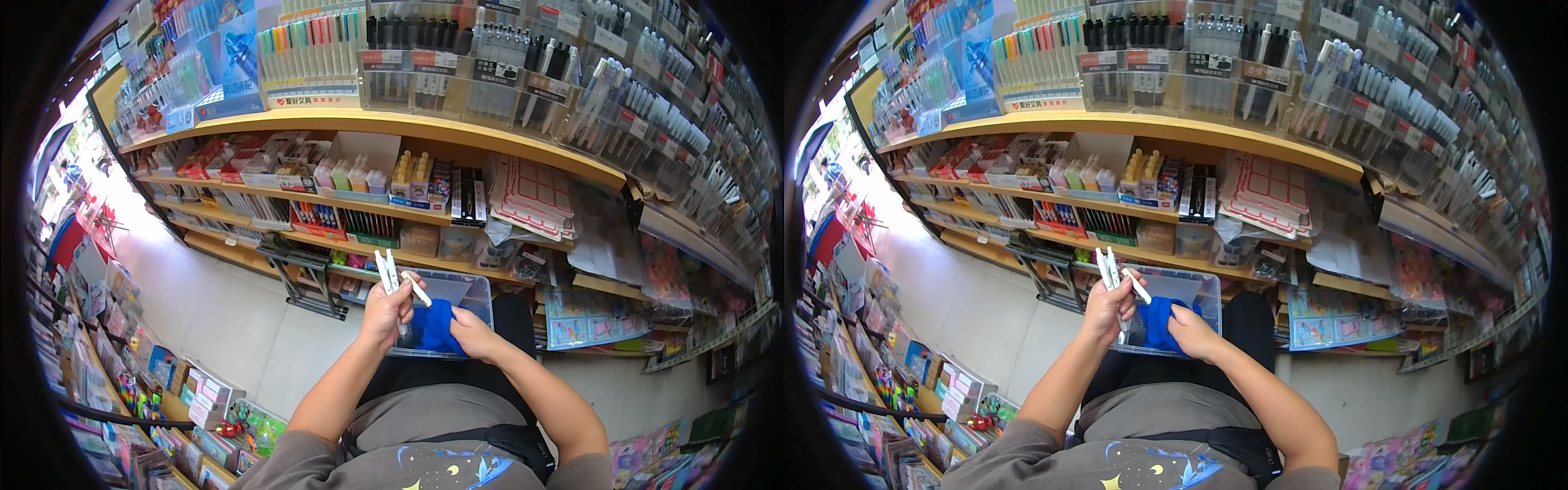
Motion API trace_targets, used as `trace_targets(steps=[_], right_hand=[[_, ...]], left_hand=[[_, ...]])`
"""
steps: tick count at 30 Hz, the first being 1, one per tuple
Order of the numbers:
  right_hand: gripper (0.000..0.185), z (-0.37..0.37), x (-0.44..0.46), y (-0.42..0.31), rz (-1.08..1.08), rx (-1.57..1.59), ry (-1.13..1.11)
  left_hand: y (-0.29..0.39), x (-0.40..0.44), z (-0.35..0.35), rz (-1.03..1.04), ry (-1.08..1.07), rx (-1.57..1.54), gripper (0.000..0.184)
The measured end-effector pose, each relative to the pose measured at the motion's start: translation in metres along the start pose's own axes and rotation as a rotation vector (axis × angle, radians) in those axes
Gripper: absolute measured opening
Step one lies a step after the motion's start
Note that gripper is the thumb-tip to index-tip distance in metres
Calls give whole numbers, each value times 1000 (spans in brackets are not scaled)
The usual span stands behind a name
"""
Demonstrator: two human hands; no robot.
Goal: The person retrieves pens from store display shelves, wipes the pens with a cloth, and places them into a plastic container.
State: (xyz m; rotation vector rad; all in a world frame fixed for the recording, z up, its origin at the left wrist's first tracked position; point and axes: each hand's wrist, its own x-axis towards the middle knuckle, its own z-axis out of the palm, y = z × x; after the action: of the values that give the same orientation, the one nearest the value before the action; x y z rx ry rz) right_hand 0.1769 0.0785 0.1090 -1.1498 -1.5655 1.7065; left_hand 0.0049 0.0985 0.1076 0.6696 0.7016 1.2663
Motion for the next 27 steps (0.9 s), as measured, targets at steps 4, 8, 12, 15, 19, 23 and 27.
trace_targets(steps=[4,8,12,15,19,23,27], right_hand=[[27,-6,-14,-4,-65,-37,-13],[26,-9,-14,11,-122,-35,-18],[22,-4,-18,13,-183,-23,70],[21,-14,-16,33,-111,-49,113],[20,-11,-24,26,-97,129,262],[21,-7,-24,13,-30,365,354],[25,-2,-18,10,12,169,243]], left_hand=[[-1,-1,4,14,18,-16,15],[-2,-1,4,28,31,-45,15],[-3,-1,3,46,23,-83,12],[-2,2,1,96,58,-129,12],[4,4,-5,102,57,-193,13],[3,4,-6,88,43,-222,13],[4,4,-7,79,45,-203,13]])
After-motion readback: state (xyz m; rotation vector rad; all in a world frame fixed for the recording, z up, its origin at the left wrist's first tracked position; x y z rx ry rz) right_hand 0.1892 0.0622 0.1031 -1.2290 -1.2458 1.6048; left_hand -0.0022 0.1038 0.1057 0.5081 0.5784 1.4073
